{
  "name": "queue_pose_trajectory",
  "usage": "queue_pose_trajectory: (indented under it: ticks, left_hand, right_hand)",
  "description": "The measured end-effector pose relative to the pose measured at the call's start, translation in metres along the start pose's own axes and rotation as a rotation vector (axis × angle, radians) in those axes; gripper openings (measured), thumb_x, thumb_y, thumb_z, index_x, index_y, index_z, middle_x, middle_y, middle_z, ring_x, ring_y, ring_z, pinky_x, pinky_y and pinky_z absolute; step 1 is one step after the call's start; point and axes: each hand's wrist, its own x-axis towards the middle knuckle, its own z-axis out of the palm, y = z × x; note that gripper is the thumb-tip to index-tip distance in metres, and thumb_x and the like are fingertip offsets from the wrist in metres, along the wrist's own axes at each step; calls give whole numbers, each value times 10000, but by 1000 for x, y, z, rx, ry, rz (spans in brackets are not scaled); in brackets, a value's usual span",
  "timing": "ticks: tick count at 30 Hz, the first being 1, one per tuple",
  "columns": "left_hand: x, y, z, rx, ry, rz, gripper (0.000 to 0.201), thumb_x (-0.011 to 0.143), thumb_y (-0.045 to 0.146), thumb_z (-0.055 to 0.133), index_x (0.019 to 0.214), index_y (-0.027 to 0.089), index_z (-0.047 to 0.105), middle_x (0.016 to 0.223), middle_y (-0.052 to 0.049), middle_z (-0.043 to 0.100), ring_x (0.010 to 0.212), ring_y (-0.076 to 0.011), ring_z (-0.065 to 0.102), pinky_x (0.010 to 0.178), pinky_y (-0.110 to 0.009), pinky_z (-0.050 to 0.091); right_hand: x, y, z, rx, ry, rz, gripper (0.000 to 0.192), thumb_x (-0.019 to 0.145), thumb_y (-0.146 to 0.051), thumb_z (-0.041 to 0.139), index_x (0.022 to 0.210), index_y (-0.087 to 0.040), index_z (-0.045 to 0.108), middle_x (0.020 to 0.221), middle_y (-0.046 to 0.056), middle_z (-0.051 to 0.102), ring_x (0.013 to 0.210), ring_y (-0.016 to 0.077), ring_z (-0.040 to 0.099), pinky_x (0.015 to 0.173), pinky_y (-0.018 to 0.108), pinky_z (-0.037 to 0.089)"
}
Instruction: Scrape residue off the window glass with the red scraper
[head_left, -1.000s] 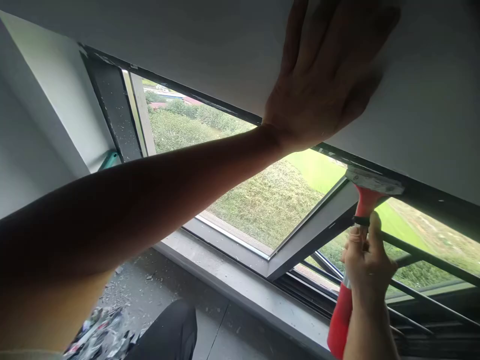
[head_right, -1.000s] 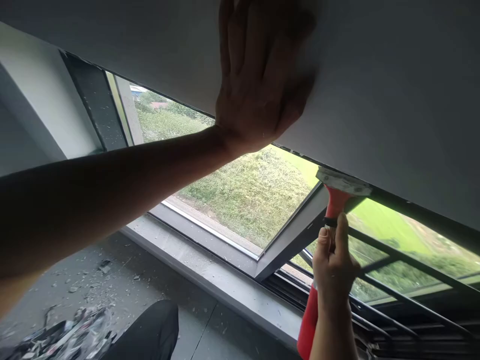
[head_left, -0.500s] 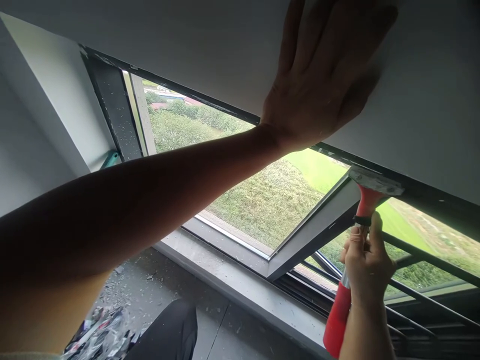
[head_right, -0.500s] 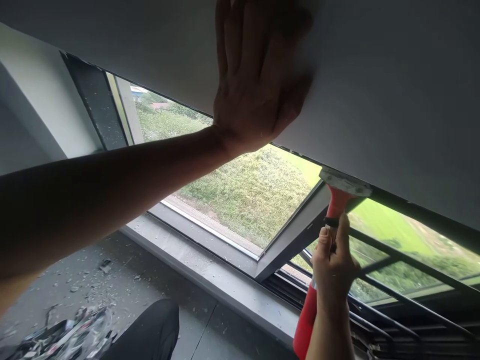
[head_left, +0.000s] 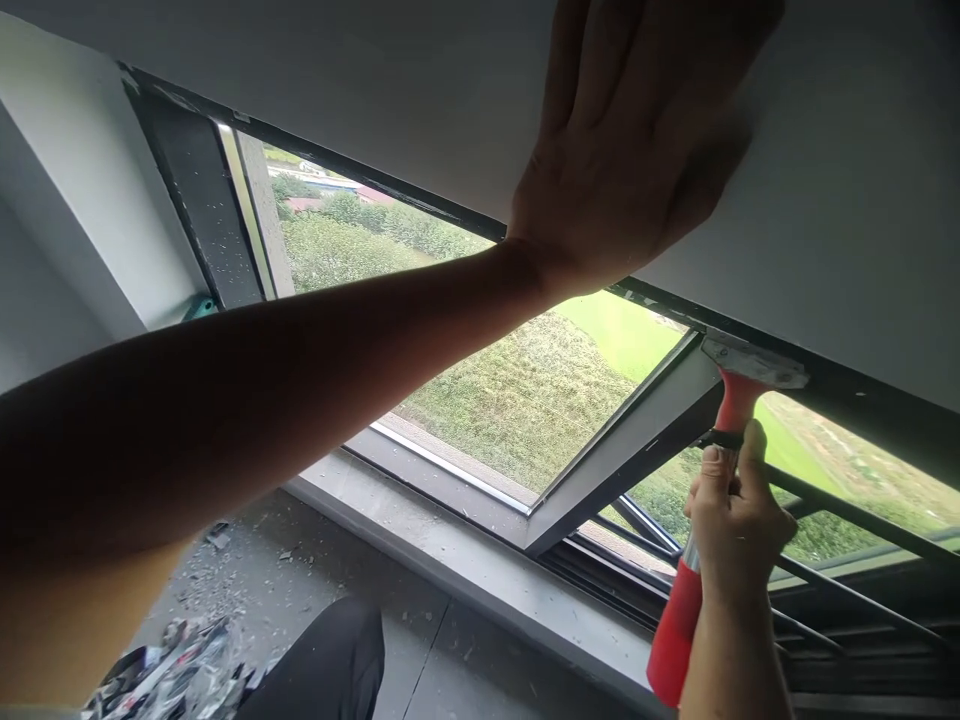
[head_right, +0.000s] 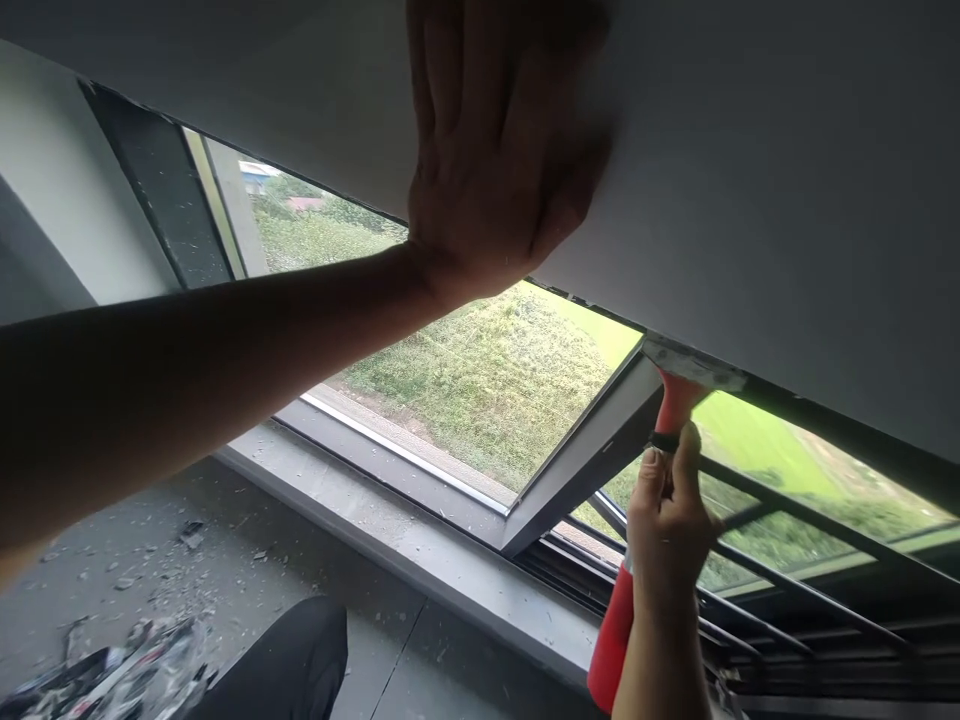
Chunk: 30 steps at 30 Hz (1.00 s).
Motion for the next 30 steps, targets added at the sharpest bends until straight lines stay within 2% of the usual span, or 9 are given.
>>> queue_pose_trajectory:
  ticks: [5,12,14,19,20,22,24,27,30]
  left_hand:
    - [-1,2,-6,-50,-65,-56,744,850,508,0,1415,92,245,1500,-16,220,1262,-219,-172,1072,-382,-51]
    - [-4,4,-8,-186,-15,-84,696,859,503,110,1379,83,302,1477,-63,287,1231,-212,-152,1026,-332,-81]
    - [-2,-1,6,-192,72,-35,657,882,518,126,1368,114,306,1461,-79,327,1218,-209,-175,1004,-308,-116]
    - [5,-16,47,-99,499,217,546,910,490,148,1319,129,154,1345,-177,330,1207,-215,-328,1013,-378,-198]
    - [6,-18,51,-106,544,224,523,908,474,168,1311,143,134,1325,-173,281,1304,-304,-228,1044,-426,-158]
    - [8,-18,53,-117,596,226,498,898,464,212,1297,175,139,1285,-141,193,1338,-449,166,1080,-538,-5]
    - [9,-17,51,-89,672,234,485,888,459,245,1272,166,201,1249,-117,174,1175,-406,419,1031,-596,199]
    - [12,-16,48,-40,795,242,474,879,452,238,1223,132,291,1220,-111,216,1091,-364,455,947,-585,328]
    - [13,-15,49,-51,818,231,472,872,450,209,1212,134,297,1220,-101,220,1093,-340,446,998,-551,273]
  right_hand:
    - [2,2,5,-34,14,57,593,888,-506,401,1336,-122,462,710,83,655,567,170,603,616,280,460]
    - [14,7,6,-120,64,-50,552,891,-438,436,1344,-123,450,879,124,693,701,225,657,592,281,456]
    - [17,5,6,-124,72,-72,551,892,-428,438,1345,-115,446,880,125,695,702,223,659,592,277,457]
    - [5,13,9,-159,94,-128,534,896,-419,436,1328,-107,466,943,122,690,664,186,651,535,239,434]
    - [3,16,9,-162,99,-146,535,895,-415,443,1328,-103,465,929,119,693,648,180,648,524,235,433]
    - [1,21,7,-168,93,-215,529,889,-401,469,1327,-103,466,847,103,700,616,172,641,514,228,437]
    - [4,24,3,-187,72,-315,518,886,-378,492,1325,-105,467,783,90,700,601,167,638,507,221,436]
    - [13,28,-4,-233,37,-431,500,886,-355,501,1323,-114,469,746,81,697,567,159,626,480,214,410]
    - [22,34,-9,-293,38,-490,491,882,-356,509,1323,-141,475,701,63,690,547,155,615,464,213,377]
